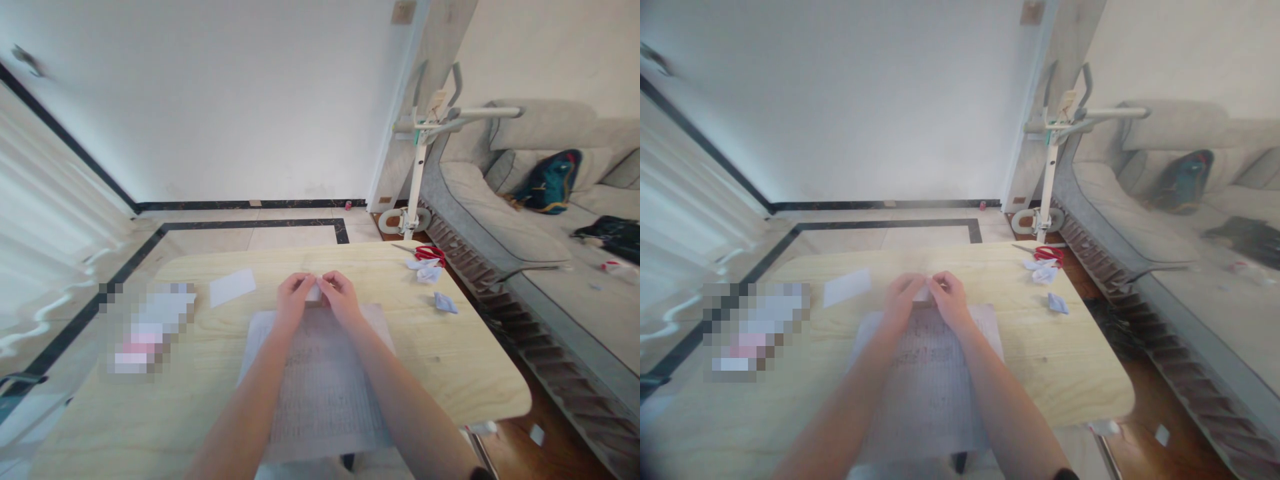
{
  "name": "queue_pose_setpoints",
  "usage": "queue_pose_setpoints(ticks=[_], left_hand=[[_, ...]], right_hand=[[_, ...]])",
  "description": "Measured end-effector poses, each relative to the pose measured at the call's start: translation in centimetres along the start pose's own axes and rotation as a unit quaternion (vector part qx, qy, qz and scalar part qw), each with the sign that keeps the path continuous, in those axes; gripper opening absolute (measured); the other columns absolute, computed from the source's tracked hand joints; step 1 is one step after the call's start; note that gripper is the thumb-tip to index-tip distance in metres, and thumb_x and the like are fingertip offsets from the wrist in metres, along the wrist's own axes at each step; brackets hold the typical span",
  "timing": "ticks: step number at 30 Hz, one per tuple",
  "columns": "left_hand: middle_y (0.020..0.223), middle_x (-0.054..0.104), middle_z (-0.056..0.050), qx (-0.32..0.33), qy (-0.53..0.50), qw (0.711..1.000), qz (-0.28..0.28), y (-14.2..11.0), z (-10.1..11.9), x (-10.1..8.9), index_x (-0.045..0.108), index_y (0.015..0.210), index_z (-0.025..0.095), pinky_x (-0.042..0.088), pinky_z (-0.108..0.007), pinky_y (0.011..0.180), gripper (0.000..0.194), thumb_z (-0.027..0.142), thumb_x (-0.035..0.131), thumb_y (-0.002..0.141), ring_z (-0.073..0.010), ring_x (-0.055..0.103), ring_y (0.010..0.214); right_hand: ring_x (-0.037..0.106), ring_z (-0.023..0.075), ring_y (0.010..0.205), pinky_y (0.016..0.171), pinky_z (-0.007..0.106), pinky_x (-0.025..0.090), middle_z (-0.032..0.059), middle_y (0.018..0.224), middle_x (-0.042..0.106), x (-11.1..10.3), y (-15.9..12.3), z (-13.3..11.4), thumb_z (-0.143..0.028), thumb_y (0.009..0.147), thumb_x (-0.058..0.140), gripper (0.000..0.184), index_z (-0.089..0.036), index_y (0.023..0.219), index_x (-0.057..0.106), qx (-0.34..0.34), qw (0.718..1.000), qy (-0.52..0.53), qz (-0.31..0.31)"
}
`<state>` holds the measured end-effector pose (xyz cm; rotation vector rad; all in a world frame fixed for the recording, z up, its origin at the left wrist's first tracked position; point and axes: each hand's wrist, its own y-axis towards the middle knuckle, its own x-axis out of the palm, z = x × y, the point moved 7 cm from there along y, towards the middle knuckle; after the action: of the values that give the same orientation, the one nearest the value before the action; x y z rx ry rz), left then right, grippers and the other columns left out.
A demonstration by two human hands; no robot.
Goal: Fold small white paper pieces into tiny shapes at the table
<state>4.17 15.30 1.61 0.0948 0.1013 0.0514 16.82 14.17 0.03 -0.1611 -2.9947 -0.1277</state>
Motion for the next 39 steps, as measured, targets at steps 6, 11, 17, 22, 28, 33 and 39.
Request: queue_pose_setpoints(ticks=[6, 11, 17, 22, 28, 33, 39], left_hand=[[0.078, 0.066, -0.004, -0.003, -0.013, 1.0, -0.02, 0.0, 0.0, 0.4, 0.067, 0.077, 0.016, 0.044, -0.027, 0.069, 0.024, 0.038, 0.058, 0.075, -0.0172, 0.057, 0.076], [0.075, 0.066, -0.003, -0.001, 0.001, 0.999, -0.037, -0.1, 0.2, 0.6, 0.067, 0.077, 0.016, 0.043, -0.026, 0.067, 0.025, 0.04, 0.057, 0.076, -0.0163, 0.057, 0.074], [0.071, 0.064, -0.002, -0.012, 0.013, 1.0, -0.017, 0.0, -0.1, 0.3, 0.066, 0.073, 0.016, 0.041, -0.025, 0.063, 0.023, 0.037, 0.057, 0.076, -0.015, 0.055, 0.07], [0.07, 0.063, -0.001, -0.016, 0.003, 1.0, -0.005, 0.0, -0.2, 0.1, 0.065, 0.073, 0.016, 0.041, -0.025, 0.063, 0.023, 0.037, 0.057, 0.077, -0.0142, 0.055, 0.068], [0.067, 0.063, -0.001, -0.024, 0.007, 1.0, -0.001, 0.0, -0.2, 0.1, 0.064, 0.071, 0.016, 0.041, -0.025, 0.061, 0.024, 0.038, 0.057, 0.075, -0.0146, 0.054, 0.067], [0.07, 0.062, -0.001, -0.019, -0.02, 0.999, -0.033, -0.2, 0.3, 0.6, 0.064, 0.074, 0.016, 0.041, -0.024, 0.061, 0.023, 0.038, 0.057, 0.076, -0.0142, 0.054, 0.07], [0.06, 0.053, 0.002, -0.044, -0.067, 0.992, -0.1, -0.6, -0.1, 1.4, 0.057, 0.064, 0.016, 0.038, -0.021, 0.051, 0.025, 0.038, 0.056, 0.076, -0.01, 0.048, 0.055]], right_hand=[[0.04, 0.009, 0.039, 0.04, 0.022, 0.029, -0.0072, 0.045, 0.044, -0.2, 0.1, 0.2, -0.041, 0.074, 0.061, 0.024, -0.02, 0.067, 0.05, -0.007, 1.0, 0.001, 0.004], [0.039, 0.0096, 0.041, 0.041, 0.023, 0.029, -0.0066, 0.045, 0.044, -0.7, 0.2, 0.1, -0.042, 0.074, 0.06, 0.024, -0.02, 0.067, 0.051, -0.019, 0.999, -0.028, 0.016], [0.042, 0.011, 0.043, 0.042, 0.023, 0.031, -0.0056, 0.047, 0.045, -0.5, 0.2, 0.3, -0.044, 0.076, 0.059, 0.025, -0.021, 0.069, 0.052, -0.024, 0.998, -0.053, 0.012], [0.042, 0.0105, 0.042, 0.042, 0.023, 0.031, -0.0052, 0.049, 0.045, 0.0, -0.1, 0.0, -0.045, 0.079, 0.056, 0.028, -0.021, 0.067, 0.05, -0.022, 0.998, -0.058, -0.007], [0.043, 0.0112, 0.046, 0.046, 0.024, 0.033, -0.0045, 0.05, 0.046, 0.0, -0.3, -0.7, -0.044, 0.082, 0.053, 0.029, -0.021, 0.065, 0.049, -0.045, 0.994, -0.103, -0.007], [0.04, 0.0103, 0.045, 0.045, 0.023, 0.031, -0.0054, 0.047, 0.045, -0.4, 0.0, -0.2, -0.043, 0.081, 0.054, 0.029, -0.021, 0.063, 0.048, -0.039, 0.997, -0.065, 0.009], [0.035, 0.0084, 0.039, 0.041, 0.023, 0.027, -0.0073, 0.044, 0.042, -0.9, 0.4, 0.4, -0.042, 0.079, 0.056, 0.029, -0.021, 0.061, 0.046, -0.019, 0.999, -0.008, 0.029]])
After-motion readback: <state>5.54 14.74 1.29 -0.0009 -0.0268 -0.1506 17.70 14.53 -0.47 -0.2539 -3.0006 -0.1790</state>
